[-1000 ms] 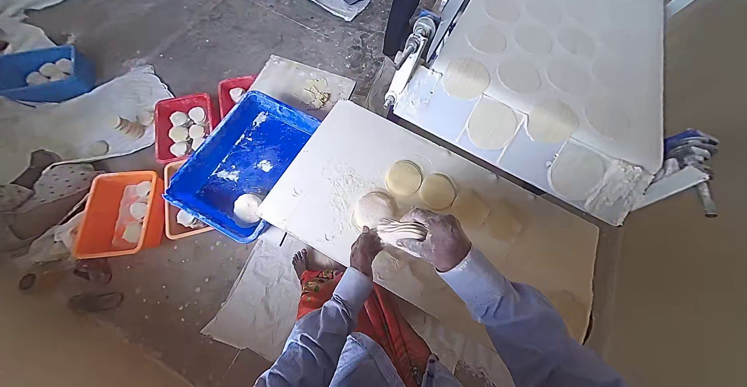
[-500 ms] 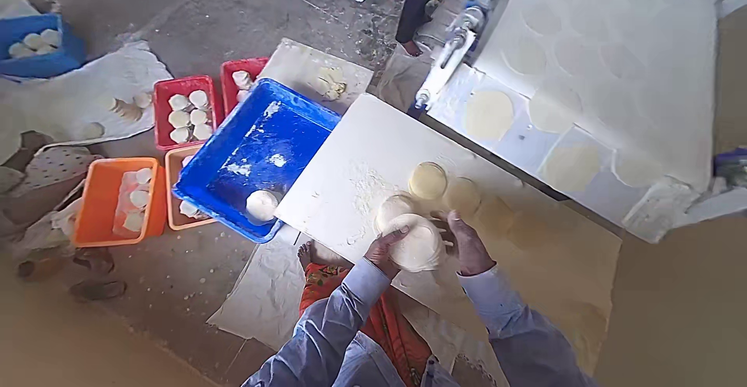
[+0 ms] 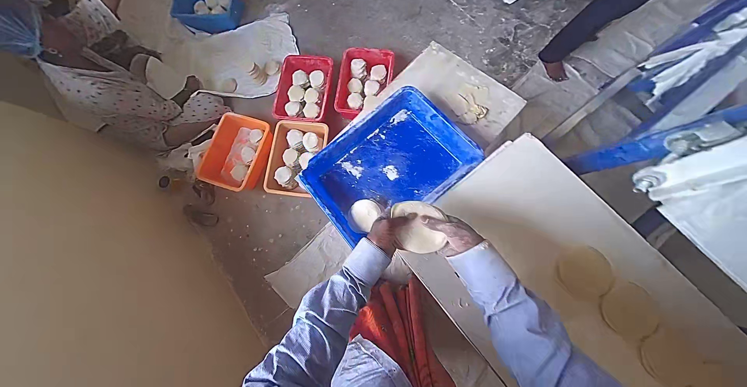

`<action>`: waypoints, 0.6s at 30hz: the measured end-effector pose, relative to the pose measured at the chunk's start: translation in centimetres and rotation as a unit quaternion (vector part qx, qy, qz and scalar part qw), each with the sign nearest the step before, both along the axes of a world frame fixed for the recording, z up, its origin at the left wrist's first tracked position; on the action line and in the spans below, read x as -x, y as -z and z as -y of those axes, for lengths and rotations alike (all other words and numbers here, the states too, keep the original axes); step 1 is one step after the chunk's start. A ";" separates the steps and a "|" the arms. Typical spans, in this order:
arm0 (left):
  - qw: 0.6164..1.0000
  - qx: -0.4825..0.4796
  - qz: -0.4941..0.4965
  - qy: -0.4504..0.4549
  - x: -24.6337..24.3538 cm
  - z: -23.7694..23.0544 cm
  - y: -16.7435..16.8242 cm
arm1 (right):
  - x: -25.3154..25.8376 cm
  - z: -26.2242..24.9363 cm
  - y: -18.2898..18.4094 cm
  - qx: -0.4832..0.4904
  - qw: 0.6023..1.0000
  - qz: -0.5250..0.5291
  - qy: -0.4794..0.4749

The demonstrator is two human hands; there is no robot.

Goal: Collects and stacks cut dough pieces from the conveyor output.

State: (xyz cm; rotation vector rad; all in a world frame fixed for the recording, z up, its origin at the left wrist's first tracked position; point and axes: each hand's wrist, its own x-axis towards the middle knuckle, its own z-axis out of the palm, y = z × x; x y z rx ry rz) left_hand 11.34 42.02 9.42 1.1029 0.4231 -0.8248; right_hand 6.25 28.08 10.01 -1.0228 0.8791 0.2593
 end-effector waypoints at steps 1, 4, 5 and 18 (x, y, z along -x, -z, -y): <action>1.000 -0.017 -0.001 -0.019 -2.1 -1.2 1.1 | -2.7 -1.5 1.1 0.022 1.000 -0.018 -0.013; 0.994 -0.104 0.015 -0.017 -8.5 -4.5 5.7 | -9.7 -5.3 6.5 0.070 0.995 -0.041 -0.057; 0.991 -0.135 0.021 -0.001 -10.5 -5.6 7.5 | -11.6 -6.5 8.5 0.088 0.992 -0.045 -0.074; 0.788 -0.503 0.222 0.279 -20.7 -10.5 16.8 | -20.3 -12.5 20.1 0.245 0.943 0.000 -0.226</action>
